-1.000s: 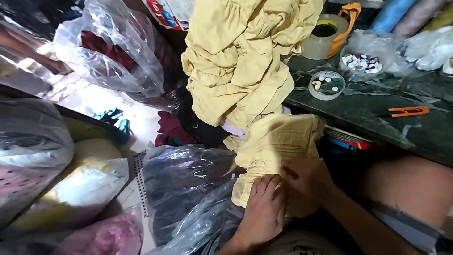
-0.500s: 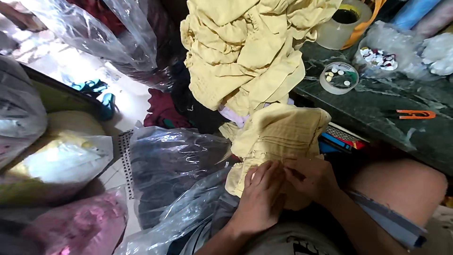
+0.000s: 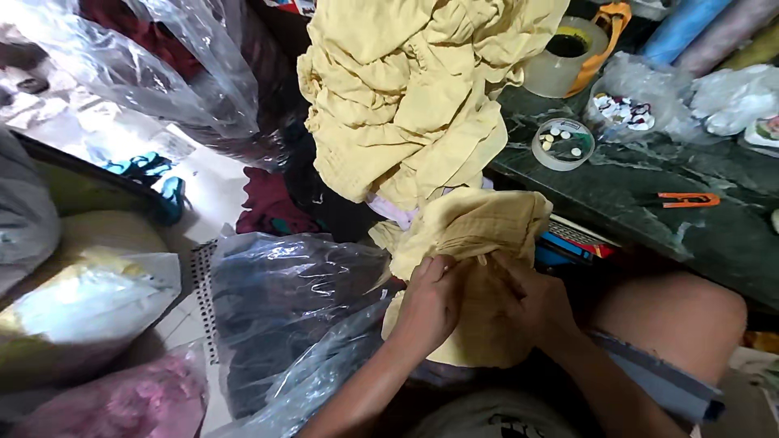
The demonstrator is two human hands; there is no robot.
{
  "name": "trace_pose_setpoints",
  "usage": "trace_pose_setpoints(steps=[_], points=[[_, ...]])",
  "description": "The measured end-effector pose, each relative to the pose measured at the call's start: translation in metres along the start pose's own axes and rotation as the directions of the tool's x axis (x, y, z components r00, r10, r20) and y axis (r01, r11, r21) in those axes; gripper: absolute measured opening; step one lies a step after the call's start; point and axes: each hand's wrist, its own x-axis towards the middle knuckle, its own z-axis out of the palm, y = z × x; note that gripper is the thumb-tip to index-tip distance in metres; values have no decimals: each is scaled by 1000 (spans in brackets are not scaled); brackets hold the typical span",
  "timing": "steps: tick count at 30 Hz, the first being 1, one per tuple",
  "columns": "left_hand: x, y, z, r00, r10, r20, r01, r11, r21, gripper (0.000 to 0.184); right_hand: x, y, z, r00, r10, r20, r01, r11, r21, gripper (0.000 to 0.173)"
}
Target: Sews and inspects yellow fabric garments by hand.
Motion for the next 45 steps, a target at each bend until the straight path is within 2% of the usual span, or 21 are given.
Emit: trace_pose_setpoints(steps=[5, 10, 12, 14, 18, 21, 24, 29, 32, 36, 38, 41, 43, 45], points=[[22, -3, -4, 988, -52, 143, 60, 997, -53, 33, 10, -6, -7, 974, 149, 173, -170, 979, 115, 45], [45, 1, -20, 930, -157, 334, 177, 984, -31, 31, 21, -10, -14, 936, 205, 285, -236, 969, 78, 55], [52, -2, -25, 923, -141, 357, 168, 985, -45, 22, 26, -12, -20, 914, 224, 338, -268, 960, 87, 53], [56, -5, -29, 927, -62, 370, 105, 990, -97, 13, 30, -10, -23, 903, 202, 379, -272, 952, 141, 47], [61, 1, -48, 910, 83, 406, 45, 955, -294, 16, 34, -3, -34, 892, 65, 446, -224, 923, 312, 25], [63, 5, -58, 850, 81, 520, 113, 937, -331, 22, 41, -9, -55, 838, 16, 545, -286, 865, 414, 18], [65, 10, -66, 801, 63, 596, 220, 894, -390, 27, 44, -16, -65, 821, -24, 571, -314, 816, 485, 15], [62, 24, -81, 782, 63, 619, 329, 802, -498, 8, 41, -21, -75, 817, -44, 574, -388, 695, 605, 9], [61, 35, -84, 769, -2, 640, 406, 774, -485, 7, 36, -22, -75, 850, -25, 526, -360, 701, 616, 9], [62, 51, -92, 768, -115, 630, 512, 701, -497, 11, 13, -33, -91, 943, 47, 329, -176, 911, 372, 21], [62, 58, -96, 767, -131, 628, 526, 689, -499, 13, -2, -44, -98, 981, -15, 196, -35, 968, 249, 20], [63, 67, -98, 759, -119, 640, 523, 697, -491, 13, -16, -49, -97, 979, -205, 9, 198, 954, 223, 20], [64, 71, -98, 761, -109, 639, 515, 701, -494, 12, -19, -49, -90, 965, -249, -86, 261, 948, 181, 20], [64, 74, -97, 770, -98, 631, 503, 701, -506, 11, -20, -48, -86, 960, -248, -130, 265, 955, 137, 21]])
